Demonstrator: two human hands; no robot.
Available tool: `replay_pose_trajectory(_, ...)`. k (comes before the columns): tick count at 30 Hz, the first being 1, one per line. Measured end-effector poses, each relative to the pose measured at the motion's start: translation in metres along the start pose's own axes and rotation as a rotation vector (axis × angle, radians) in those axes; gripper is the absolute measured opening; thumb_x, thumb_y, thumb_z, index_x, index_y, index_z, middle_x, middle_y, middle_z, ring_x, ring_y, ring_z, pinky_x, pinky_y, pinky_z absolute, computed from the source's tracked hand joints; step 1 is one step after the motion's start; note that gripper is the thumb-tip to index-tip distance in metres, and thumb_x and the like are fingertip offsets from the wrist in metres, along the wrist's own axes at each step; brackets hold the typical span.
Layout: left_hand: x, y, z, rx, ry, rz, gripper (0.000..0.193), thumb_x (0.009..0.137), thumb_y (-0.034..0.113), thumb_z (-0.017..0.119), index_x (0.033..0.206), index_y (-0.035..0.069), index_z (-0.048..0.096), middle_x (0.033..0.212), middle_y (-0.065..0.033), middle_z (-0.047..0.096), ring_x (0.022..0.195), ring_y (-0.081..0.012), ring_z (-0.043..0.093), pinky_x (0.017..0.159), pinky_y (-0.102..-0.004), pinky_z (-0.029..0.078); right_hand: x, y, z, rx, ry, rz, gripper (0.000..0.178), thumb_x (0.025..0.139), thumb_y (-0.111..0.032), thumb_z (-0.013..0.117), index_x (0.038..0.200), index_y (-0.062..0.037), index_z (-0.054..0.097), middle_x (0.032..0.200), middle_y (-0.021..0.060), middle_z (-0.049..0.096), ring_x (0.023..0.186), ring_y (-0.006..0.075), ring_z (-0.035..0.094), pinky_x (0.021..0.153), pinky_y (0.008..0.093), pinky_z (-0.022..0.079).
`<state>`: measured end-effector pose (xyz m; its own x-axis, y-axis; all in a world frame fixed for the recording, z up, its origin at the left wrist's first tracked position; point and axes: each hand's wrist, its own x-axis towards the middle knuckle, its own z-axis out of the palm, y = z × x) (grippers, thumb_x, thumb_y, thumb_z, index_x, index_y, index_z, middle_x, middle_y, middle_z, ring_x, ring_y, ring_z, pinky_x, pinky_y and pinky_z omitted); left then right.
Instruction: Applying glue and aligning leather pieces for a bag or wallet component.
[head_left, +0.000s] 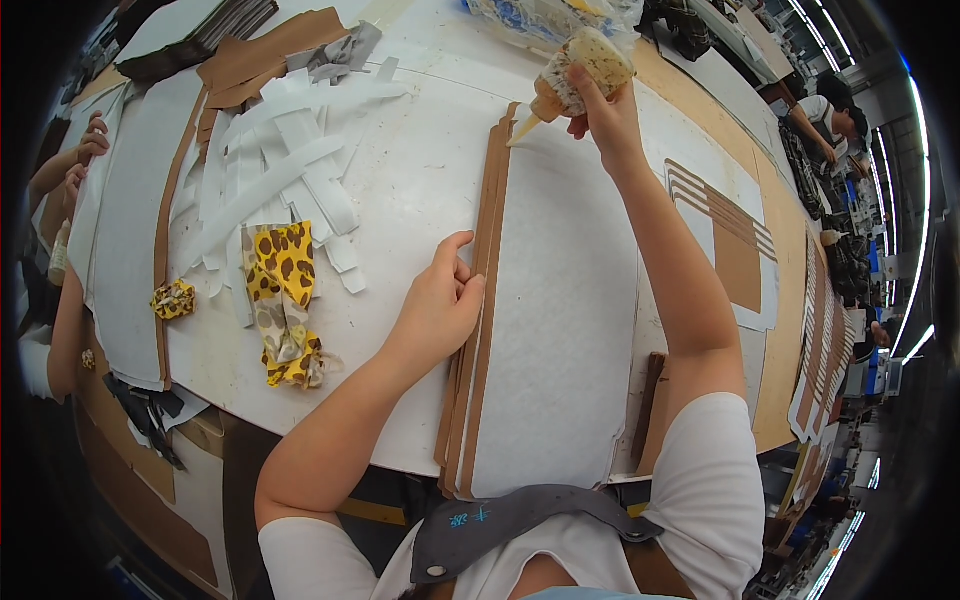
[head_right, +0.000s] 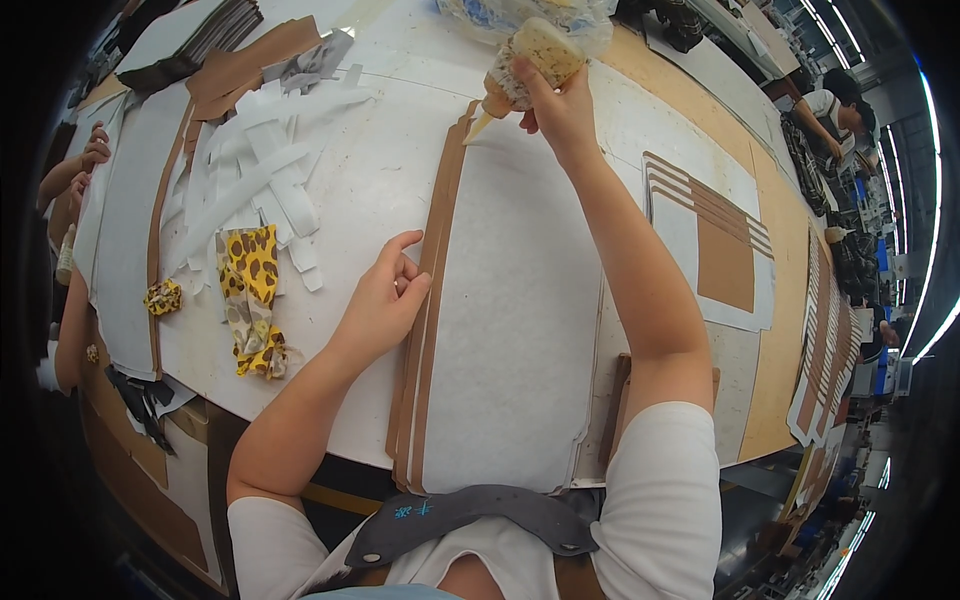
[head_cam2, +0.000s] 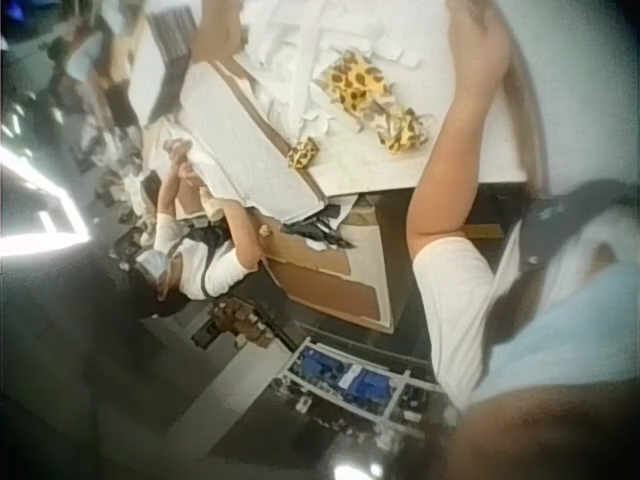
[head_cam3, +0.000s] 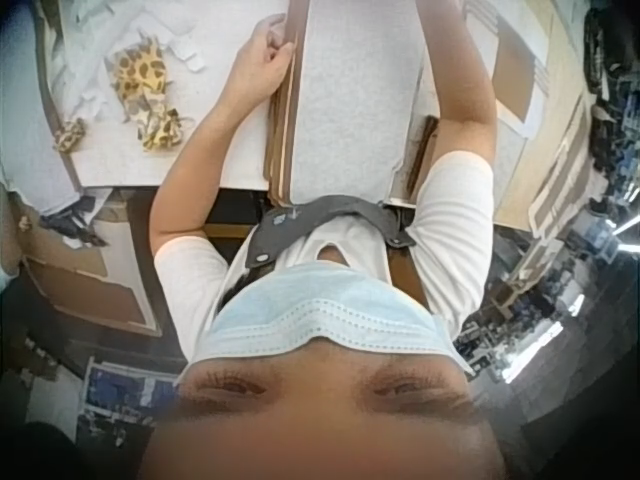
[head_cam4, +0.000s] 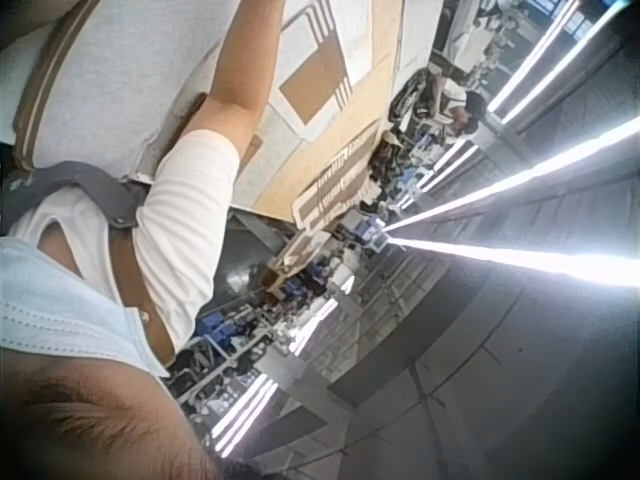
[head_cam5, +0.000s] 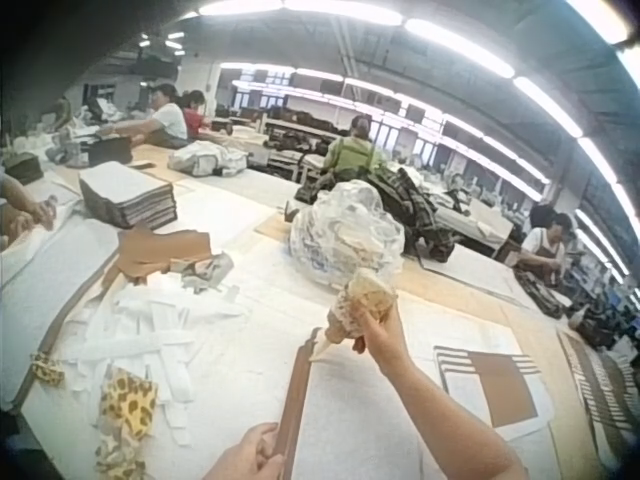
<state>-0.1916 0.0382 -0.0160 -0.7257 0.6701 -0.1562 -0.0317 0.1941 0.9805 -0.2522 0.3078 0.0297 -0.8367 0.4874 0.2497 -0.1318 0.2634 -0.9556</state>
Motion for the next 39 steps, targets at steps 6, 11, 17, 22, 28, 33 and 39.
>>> replay_pose_trajectory(6,0.001,-0.001,0.000,0.013,0.003,-0.001,0.044,0.087,0.005,0.050,0.128,-0.003,0.036,0.073,0.0001,0.044,0.060,-0.0046,0.040,0.056,-0.0204,0.035,-0.011,-0.001,0.003,-0.024,0.006,-0.001,0.046,0.081,-0.040,0.066,0.101,-0.0017,0.050,0.069,0.0071,0.059,0.042,0.0100,0.050,0.035,0.0217,0.040)
replay_pose_trajectory(11,0.001,0.000,0.000,0.015,0.006,0.000,0.044,0.086,0.006,0.050,0.128,-0.002,0.037,0.074,-0.0001,0.044,0.061,-0.0048,0.040,0.056,-0.0203,0.036,-0.024,-0.005,0.000,0.043,-0.038,0.078,0.047,0.081,-0.032,0.067,0.106,-0.0006,0.042,0.073,0.0085,0.057,0.041,0.0105,0.049,0.034,0.0224,0.039)
replay_pose_trajectory(17,0.001,-0.002,0.001,0.008,0.012,0.010,0.044,0.086,0.006,0.050,0.128,-0.002,0.037,0.074,0.0001,0.045,0.062,-0.0049,0.040,0.056,-0.0203,0.036,-0.041,-0.005,0.000,0.086,-0.031,0.108,0.047,0.082,-0.034,0.067,0.105,-0.0010,0.043,0.073,0.0084,0.057,0.042,0.0103,0.050,0.033,0.0224,0.039)
replay_pose_trajectory(22,0.000,0.000,0.000,-0.007,0.014,-0.015,0.044,0.086,0.006,0.050,0.128,-0.002,0.038,0.074,0.0002,0.045,0.062,-0.0050,0.040,0.057,-0.0205,0.036,-0.053,-0.008,0.002,0.101,0.001,0.150,0.049,0.081,-0.037,0.066,0.107,-0.0009,0.044,0.075,0.0082,0.057,0.042,0.0102,0.050,0.033,0.0222,0.039)
replay_pose_trajectory(28,0.001,0.001,0.001,0.008,0.014,-0.016,0.044,0.086,0.007,0.050,0.128,-0.002,0.038,0.074,0.0005,0.044,0.062,-0.0050,0.040,0.058,-0.0203,0.036,-0.060,-0.007,-0.001,0.093,0.003,0.114,0.048,0.083,-0.043,0.063,0.102,-0.0016,0.047,0.070,0.0074,0.057,0.041,0.0110,0.048,0.034,0.0234,0.038)
replay_pose_trajectory(33,0.001,-0.002,0.001,0.008,0.019,-0.009,0.044,0.086,0.007,0.051,0.127,-0.002,0.038,0.074,0.0005,0.044,0.063,-0.0048,0.039,0.059,-0.0200,0.036,-0.075,-0.004,0.001,0.184,0.017,0.185,0.051,0.082,-0.040,0.065,0.108,-0.0004,0.045,0.077,0.0080,0.057,0.042,0.0105,0.049,0.033,0.0225,0.038)
replay_pose_trajectory(39,0.001,-0.001,0.001,0.004,0.020,-0.011,0.044,0.086,0.006,0.050,0.127,-0.002,0.038,0.074,0.0005,0.045,0.063,-0.0048,0.039,0.059,-0.0197,0.036,-0.095,-0.007,0.002,0.186,0.009,0.234,0.056,0.080,-0.044,0.065,0.109,-0.0008,0.044,0.079,0.0082,0.057,0.044,0.0103,0.049,0.032,0.0225,0.037)
